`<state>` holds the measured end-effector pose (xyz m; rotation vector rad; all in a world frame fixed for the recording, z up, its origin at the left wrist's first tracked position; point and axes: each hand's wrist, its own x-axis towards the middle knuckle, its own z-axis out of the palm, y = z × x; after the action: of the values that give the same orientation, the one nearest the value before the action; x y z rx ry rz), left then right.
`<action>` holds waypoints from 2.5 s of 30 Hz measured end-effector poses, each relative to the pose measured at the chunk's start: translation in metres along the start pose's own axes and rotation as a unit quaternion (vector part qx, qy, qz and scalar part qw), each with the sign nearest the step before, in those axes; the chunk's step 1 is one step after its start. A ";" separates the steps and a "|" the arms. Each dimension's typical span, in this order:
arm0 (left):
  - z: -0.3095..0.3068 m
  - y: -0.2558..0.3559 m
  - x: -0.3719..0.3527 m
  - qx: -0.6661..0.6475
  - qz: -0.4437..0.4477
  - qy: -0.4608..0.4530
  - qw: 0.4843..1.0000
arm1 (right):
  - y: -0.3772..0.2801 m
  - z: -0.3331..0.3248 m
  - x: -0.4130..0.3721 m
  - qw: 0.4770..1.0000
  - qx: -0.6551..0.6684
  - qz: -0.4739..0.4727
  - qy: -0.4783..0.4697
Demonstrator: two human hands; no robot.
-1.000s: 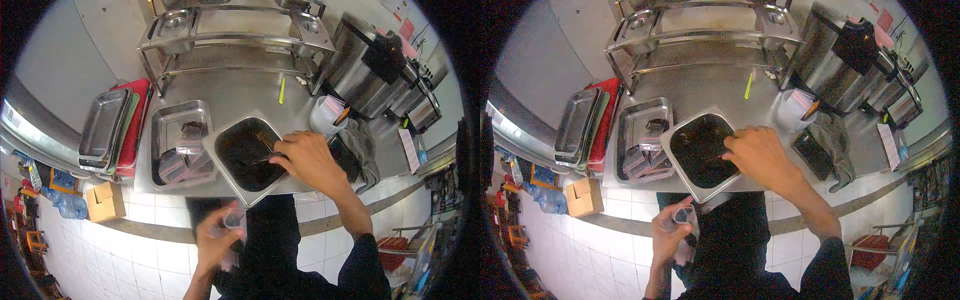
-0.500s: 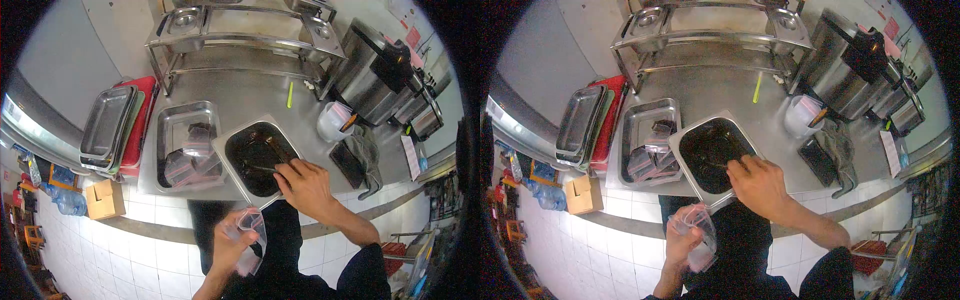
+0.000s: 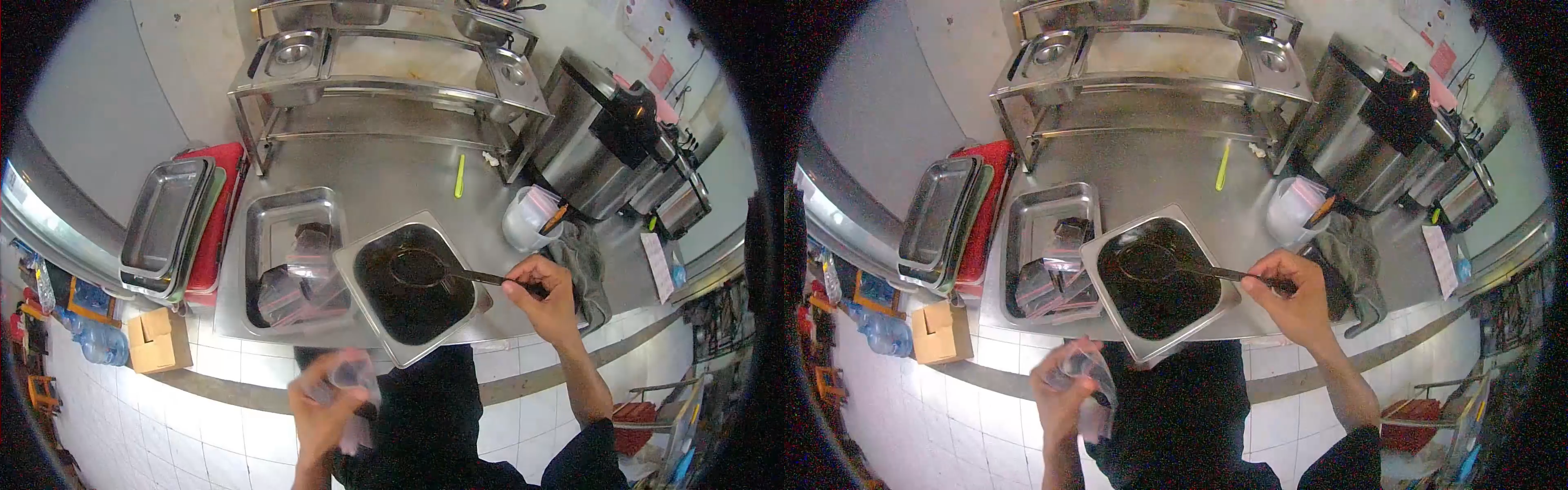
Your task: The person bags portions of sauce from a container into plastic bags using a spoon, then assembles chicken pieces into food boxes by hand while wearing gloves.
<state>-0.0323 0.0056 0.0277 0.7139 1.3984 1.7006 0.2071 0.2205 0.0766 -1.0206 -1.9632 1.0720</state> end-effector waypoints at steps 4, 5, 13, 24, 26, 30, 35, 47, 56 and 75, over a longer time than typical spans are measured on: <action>0.013 0.029 0.026 -0.001 0.030 0.048 0.998 | -0.013 -0.019 0.004 1.000 -0.003 -0.012 0.021; 0.017 0.036 0.034 0.046 0.048 0.042 0.997 | -0.020 -0.024 0.006 0.999 -0.010 -0.012 0.036; 0.039 0.044 0.078 0.217 0.192 -0.014 0.957 | -0.081 -0.043 0.023 0.997 -0.003 -0.062 0.049; 0.061 0.070 0.080 0.141 0.174 -0.071 0.972 | -0.102 -0.046 0.029 0.989 -0.053 -0.130 0.049; 0.062 0.067 0.081 0.124 0.168 -0.073 0.975 | -0.102 -0.046 0.030 0.987 -0.063 -0.142 0.045; 0.062 0.068 0.081 0.133 0.197 -0.072 0.969 | -0.103 -0.046 0.029 0.980 -0.107 -0.156 0.058; 0.062 0.070 0.080 0.151 0.215 -0.071 0.962 | -0.103 -0.046 0.028 0.968 -0.139 -0.197 0.071; 0.065 0.077 0.075 0.162 0.186 -0.080 0.966 | -0.099 -0.049 0.023 0.879 -0.253 -0.379 0.141; 0.067 0.078 0.074 0.108 0.181 -0.077 0.975 | -0.098 -0.048 0.018 0.795 -0.300 -0.494 0.183; 0.065 0.081 0.072 0.112 0.195 -0.062 0.972 | -0.097 -0.031 0.010 0.918 -0.173 -0.288 0.210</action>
<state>-0.0347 0.0957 0.1161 1.2707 1.4427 1.7665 0.1972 0.2057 0.1779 -0.6896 -1.9317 0.1643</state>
